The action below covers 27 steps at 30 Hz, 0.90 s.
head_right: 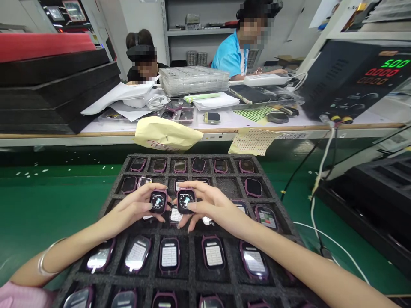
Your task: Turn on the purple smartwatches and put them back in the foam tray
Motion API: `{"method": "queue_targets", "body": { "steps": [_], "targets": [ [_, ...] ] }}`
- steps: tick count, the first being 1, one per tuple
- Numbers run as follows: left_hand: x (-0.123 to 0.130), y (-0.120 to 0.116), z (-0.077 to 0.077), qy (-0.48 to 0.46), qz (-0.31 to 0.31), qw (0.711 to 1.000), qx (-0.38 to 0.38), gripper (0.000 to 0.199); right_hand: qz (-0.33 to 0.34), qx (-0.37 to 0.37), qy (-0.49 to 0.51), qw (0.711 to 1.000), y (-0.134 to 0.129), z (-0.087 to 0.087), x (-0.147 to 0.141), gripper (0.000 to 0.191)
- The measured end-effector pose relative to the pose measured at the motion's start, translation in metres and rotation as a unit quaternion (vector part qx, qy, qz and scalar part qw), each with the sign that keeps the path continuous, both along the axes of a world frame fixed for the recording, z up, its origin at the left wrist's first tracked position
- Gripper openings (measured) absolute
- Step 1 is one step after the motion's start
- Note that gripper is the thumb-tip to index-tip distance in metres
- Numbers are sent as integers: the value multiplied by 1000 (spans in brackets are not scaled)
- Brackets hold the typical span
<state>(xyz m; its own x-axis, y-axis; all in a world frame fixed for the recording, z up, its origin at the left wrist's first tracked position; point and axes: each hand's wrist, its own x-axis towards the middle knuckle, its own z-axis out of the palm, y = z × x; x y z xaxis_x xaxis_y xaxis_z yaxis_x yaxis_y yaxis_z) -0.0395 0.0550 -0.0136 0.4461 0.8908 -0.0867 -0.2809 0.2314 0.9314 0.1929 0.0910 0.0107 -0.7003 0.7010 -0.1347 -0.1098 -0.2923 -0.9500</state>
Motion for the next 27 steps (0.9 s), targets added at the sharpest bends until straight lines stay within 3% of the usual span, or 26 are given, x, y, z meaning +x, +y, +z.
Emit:
{"method": "queue_targets", "body": {
  "steps": [7,18,24,27],
  "targets": [
    [1,-1,0,5,-9,1000,21,36,-34,43,-37,998,0,-1,0,45],
    [1,-1,3,20,-11,999,35,33,-45,45,-38,997,-2,-1,0,43],
    [1,-1,0,101,3,992,75,36,-8,36,6,999,-2,0,-1,43],
    [0,-1,-1,135,10,986,95,27,16,48,8,999,-2,-2,0,38]
  ]
}}
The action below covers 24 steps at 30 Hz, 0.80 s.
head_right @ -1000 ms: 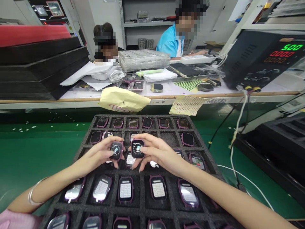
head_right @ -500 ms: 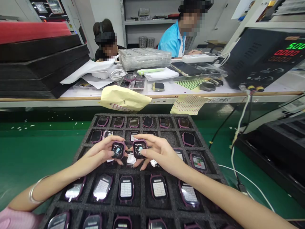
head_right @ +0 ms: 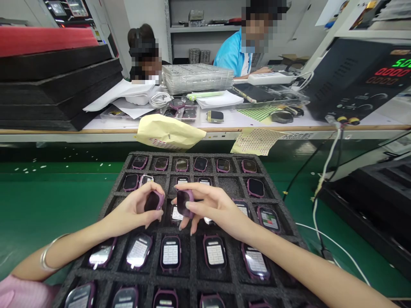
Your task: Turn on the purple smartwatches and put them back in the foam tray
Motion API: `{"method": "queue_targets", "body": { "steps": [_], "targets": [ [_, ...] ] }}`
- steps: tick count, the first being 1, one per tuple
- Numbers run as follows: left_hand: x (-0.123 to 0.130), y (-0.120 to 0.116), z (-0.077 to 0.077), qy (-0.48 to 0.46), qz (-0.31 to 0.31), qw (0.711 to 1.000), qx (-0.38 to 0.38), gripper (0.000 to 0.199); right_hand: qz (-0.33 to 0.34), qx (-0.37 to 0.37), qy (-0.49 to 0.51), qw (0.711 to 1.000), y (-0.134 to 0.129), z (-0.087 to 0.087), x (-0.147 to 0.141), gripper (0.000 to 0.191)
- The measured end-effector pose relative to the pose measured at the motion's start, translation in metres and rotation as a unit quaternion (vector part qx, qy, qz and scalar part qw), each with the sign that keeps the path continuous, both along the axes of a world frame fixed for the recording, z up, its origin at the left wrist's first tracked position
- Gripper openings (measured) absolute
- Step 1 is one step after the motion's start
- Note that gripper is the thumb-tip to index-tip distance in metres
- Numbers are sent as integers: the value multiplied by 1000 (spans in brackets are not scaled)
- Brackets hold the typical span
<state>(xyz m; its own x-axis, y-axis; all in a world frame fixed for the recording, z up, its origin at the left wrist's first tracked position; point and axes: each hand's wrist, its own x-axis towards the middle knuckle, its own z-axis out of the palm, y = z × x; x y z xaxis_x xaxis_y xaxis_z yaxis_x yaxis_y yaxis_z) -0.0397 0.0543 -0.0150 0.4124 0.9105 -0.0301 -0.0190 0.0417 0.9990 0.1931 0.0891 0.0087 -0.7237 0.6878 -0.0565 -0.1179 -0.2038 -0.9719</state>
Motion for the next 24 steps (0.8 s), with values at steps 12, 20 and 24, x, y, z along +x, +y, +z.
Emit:
{"method": "queue_targets", "body": {
  "steps": [12,20,24],
  "targets": [
    [-1,-2,0,27,-5,999,16,23,2,-23,22,999,0,-2,0,37],
    [-4,-3,-3,47,-2,998,46,19,5,-21,-11,1000,3,0,3,37],
    [-3,-2,-2,23,3,999,32,19,-4,-20,-17,1000,3,1,3,40]
  ]
}}
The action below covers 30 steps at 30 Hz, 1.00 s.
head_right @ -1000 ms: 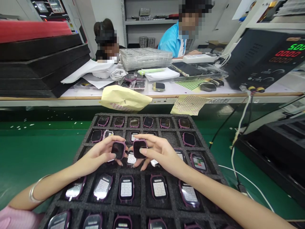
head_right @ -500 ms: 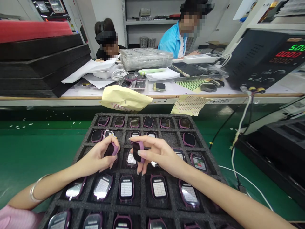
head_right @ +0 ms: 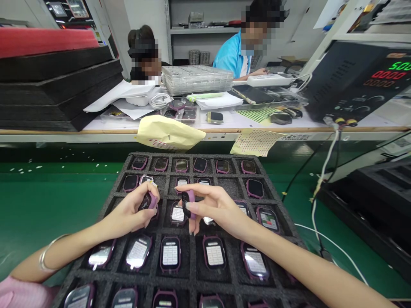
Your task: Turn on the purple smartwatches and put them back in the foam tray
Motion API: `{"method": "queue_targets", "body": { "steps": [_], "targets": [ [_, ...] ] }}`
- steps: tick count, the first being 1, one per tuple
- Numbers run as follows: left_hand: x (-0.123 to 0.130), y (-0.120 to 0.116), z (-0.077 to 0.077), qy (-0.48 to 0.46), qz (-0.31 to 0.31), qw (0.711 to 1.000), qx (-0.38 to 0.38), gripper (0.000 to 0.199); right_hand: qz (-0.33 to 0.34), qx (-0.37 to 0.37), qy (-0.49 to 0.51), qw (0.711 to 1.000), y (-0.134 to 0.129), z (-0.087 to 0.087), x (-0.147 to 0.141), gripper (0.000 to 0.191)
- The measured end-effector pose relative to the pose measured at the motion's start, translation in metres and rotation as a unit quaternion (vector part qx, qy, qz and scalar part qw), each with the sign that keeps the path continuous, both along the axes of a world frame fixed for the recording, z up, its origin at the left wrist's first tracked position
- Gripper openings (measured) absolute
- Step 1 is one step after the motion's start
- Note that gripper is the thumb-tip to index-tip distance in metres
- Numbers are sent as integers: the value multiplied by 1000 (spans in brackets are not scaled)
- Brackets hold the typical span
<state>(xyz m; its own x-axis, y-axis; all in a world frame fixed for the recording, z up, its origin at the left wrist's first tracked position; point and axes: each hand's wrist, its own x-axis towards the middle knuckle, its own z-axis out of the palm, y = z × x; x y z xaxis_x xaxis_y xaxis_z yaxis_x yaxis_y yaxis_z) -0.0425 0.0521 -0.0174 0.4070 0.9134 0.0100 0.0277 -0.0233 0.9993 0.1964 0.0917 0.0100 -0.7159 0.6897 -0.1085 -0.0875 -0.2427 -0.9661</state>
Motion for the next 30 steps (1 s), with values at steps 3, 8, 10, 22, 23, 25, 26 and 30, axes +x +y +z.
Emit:
{"method": "queue_targets", "body": {
  "steps": [3,8,10,22,23,25,26,30],
  "targets": [
    [0,1,2,-5,4,1000,8,19,-9,-7,7,1000,-1,1,-1,42],
    [-2,0,2,11,5,1000,11,19,-2,-3,-13,1000,0,-1,0,39],
    [-2,0,2,15,3,1000,3,18,4,-2,-18,1000,1,-2,1,40],
    [-2,1,4,28,2,998,47,19,-12,-20,1,1000,0,1,0,41],
    [-1,1,4,22,5,999,46,18,-15,-22,7,1000,0,1,0,42],
    [-1,2,4,17,11,998,52,19,-23,-26,14,999,0,1,-1,43],
    [-2,2,4,19,13,998,58,19,-28,-28,15,999,-1,1,-2,43],
    [-3,3,5,38,18,996,82,19,-49,-29,13,998,-2,3,-3,43]
  ]
}}
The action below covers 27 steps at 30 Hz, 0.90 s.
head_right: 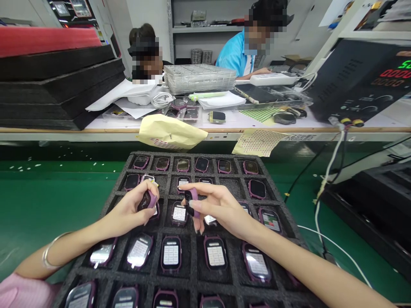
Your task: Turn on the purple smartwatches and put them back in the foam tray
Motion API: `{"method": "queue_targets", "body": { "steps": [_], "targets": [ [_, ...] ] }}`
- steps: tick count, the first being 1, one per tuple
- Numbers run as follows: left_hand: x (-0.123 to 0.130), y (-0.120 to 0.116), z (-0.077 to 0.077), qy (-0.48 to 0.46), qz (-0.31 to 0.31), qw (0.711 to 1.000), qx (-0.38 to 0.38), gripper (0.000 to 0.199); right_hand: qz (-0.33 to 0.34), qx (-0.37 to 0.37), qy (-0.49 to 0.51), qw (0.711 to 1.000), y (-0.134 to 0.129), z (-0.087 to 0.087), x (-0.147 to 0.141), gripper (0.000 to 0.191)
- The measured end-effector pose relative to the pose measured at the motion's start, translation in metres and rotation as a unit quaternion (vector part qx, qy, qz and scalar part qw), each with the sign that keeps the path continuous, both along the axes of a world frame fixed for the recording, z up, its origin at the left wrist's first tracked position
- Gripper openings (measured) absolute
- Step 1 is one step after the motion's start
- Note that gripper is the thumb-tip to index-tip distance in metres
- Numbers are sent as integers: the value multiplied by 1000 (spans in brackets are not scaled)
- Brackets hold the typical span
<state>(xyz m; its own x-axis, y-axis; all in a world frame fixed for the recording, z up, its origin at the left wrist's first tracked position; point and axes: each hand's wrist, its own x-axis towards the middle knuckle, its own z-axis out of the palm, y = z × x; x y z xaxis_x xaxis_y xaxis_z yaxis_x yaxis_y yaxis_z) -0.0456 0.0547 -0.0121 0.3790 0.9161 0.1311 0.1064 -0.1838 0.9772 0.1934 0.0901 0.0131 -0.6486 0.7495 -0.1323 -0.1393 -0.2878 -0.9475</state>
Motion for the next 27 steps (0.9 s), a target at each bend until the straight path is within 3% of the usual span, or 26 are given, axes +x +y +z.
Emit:
{"method": "queue_targets", "body": {
  "steps": [27],
  "targets": [
    [-2,-2,-1,-43,31,998,-25,16,12,37,16,999,2,4,6,34]
  ]
}}
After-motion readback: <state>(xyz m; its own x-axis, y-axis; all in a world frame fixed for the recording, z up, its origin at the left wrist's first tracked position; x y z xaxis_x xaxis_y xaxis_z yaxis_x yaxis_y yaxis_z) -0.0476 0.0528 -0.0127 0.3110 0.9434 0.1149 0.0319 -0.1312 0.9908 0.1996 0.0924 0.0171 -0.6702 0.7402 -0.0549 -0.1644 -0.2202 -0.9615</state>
